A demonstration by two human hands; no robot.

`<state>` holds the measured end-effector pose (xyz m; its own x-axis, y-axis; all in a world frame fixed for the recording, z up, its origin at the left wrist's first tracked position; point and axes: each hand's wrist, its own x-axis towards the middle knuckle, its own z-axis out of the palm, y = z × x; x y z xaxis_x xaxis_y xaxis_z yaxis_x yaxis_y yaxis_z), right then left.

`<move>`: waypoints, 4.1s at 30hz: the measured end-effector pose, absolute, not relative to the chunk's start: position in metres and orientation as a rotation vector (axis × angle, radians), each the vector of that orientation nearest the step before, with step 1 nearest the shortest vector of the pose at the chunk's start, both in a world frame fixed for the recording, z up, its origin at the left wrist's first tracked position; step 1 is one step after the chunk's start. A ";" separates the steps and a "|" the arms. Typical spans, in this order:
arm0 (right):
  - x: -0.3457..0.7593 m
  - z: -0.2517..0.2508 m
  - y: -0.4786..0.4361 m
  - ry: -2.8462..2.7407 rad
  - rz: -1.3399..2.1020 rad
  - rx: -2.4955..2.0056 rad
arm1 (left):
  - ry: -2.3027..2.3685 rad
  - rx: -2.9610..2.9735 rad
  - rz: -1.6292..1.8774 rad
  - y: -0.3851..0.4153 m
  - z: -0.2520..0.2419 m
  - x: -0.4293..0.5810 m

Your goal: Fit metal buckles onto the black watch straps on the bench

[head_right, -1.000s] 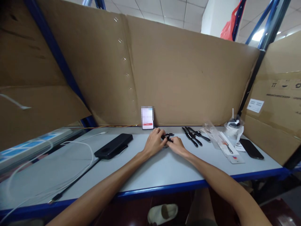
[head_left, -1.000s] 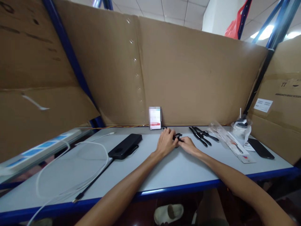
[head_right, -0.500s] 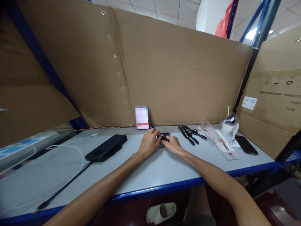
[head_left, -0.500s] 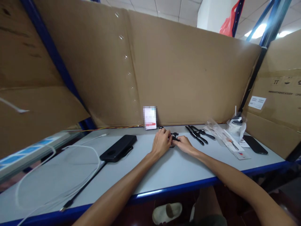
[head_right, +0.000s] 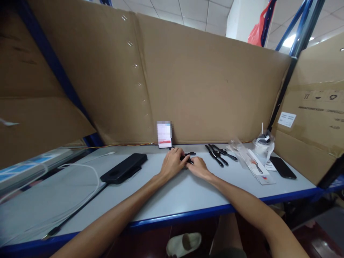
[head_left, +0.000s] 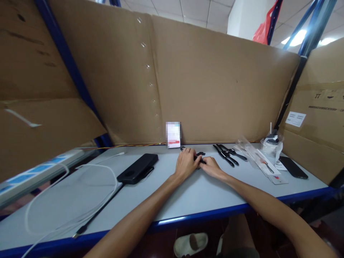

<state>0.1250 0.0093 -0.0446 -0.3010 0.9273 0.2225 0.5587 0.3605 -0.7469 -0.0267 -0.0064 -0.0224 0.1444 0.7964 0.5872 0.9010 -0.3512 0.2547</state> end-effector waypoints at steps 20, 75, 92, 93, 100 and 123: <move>0.125 -0.043 0.011 -1.929 0.710 -1.330 | -1.643 -2.335 -1.018 -0.007 -0.023 -0.025; 0.123 -0.047 0.013 -1.588 1.095 -1.011 | -1.998 -2.541 -2.696 0.005 -0.028 -0.021; 0.124 -0.040 -0.001 -1.839 0.783 -1.041 | -2.170 -2.596 -2.568 0.004 -0.027 -0.020; 0.124 -0.040 -0.002 -1.842 0.776 -1.050 | -2.214 -2.609 -2.570 0.003 -0.026 -0.020; 0.122 -0.042 -0.001 -1.876 0.742 -1.076 | -2.271 -2.597 -2.719 0.004 -0.028 -0.020; 0.132 -0.048 0.013 -1.959 0.406 -1.168 | -2.360 -2.484 -2.983 0.003 -0.032 -0.015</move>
